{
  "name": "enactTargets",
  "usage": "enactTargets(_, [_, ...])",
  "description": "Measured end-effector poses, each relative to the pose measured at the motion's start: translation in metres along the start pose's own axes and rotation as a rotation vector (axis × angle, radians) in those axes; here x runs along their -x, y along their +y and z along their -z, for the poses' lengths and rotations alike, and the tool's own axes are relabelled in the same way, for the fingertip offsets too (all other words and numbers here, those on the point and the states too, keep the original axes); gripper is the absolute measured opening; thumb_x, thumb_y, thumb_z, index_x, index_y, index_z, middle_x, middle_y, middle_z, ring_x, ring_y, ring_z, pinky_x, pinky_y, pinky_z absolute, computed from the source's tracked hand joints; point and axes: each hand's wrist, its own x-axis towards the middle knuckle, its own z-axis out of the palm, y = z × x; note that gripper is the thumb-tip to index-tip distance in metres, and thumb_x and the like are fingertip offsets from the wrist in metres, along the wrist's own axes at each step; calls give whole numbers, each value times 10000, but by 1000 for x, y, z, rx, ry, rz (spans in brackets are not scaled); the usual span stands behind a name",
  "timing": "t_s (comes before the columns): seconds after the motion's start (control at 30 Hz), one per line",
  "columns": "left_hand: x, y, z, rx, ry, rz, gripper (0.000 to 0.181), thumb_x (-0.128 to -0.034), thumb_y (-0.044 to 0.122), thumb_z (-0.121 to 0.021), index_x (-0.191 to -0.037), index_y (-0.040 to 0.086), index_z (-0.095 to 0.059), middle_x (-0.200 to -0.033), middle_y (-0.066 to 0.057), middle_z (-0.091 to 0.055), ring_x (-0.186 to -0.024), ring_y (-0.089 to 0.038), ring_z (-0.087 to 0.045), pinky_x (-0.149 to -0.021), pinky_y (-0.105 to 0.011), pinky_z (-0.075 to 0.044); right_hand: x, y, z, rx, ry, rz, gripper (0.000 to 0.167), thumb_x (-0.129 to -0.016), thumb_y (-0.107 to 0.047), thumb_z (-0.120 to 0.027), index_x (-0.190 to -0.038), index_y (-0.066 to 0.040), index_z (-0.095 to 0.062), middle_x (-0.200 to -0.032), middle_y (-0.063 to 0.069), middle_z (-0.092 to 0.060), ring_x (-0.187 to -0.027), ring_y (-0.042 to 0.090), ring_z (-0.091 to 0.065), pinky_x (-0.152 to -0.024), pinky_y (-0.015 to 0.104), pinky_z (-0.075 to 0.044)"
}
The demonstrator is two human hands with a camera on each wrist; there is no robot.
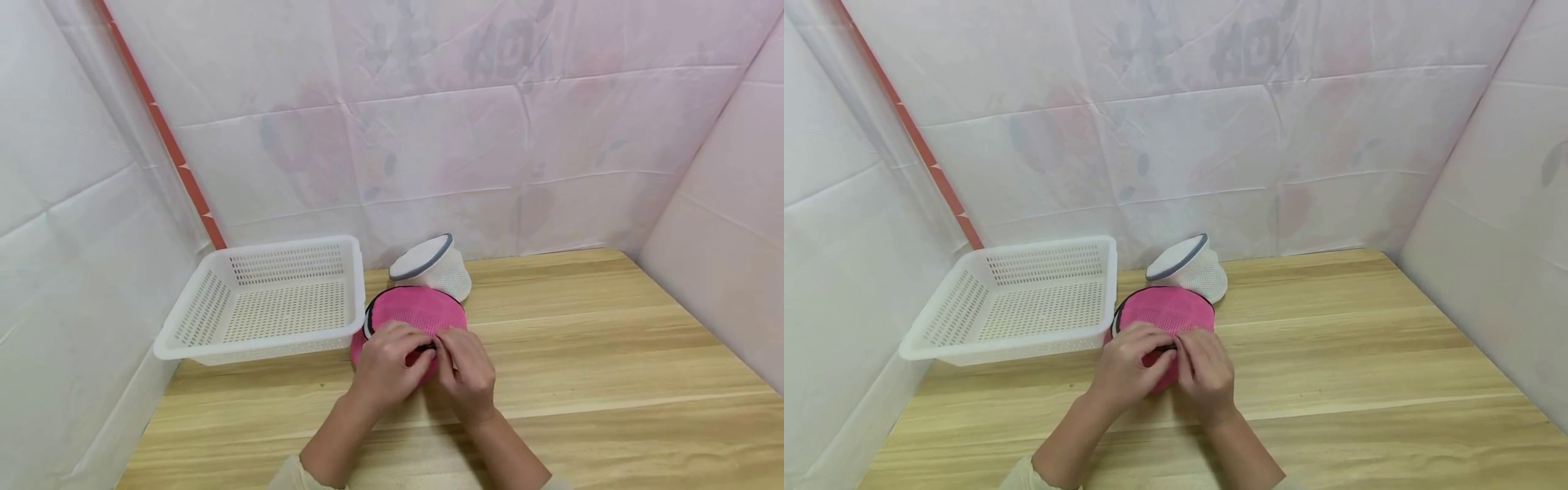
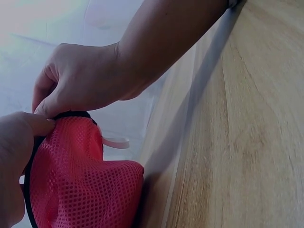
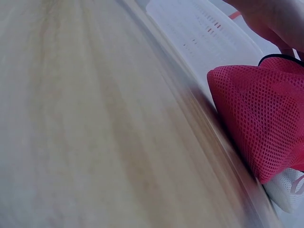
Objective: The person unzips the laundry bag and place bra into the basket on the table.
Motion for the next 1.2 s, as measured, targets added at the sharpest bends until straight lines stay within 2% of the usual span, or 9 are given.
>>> enactTargets(0.2, [0, 2, 0, -27, -5, 35, 101, -815, 168, -799, -910, 138, -781, -892, 53, -729, -872, -95, -649, -815, -228, -541, -2, -2, -1, -16, -2, 8, 197, -926, -29, -650, -805, 122, -692, -759, 191, -670, -695, 326, -628, -768, 310, -549])
enactTargets(0.4, [1, 3, -1, -38, -19, 62, 97, -850, 200, -774, -931, 147, -781, -903, 60, -732, -871, -78, -654, -841, -220, -542, 2, -1, -1, 12, -9, -1, 197, -930, -37, -646, -823, 121, -697, -767, 188, -675, -700, 322, -634, -771, 306, -549])
enactTargets(0.77, [1, 1, -1, -7, 33, 53, 101, -816, 177, -806, -902, 134, -778, -881, 45, -734, -864, -96, -669, -833, -242, -554, 8, 4, 0, 64, -8, -44, 202, -939, -61, -643, -837, 104, -702, -784, 182, -681, -717, 316, -641, -802, 272, -546])
enactTargets(1.2, [3, -2, 4, 24, -4, 106, 90, -841, 179, -786, -917, 132, -777, -892, 52, -734, -862, -78, -658, -813, -222, -556, 7, 6, 2, 62, -5, -95, 184, -929, -55, -655, -844, 99, -708, -786, 185, -686, -713, 318, -640, -793, 276, -546])
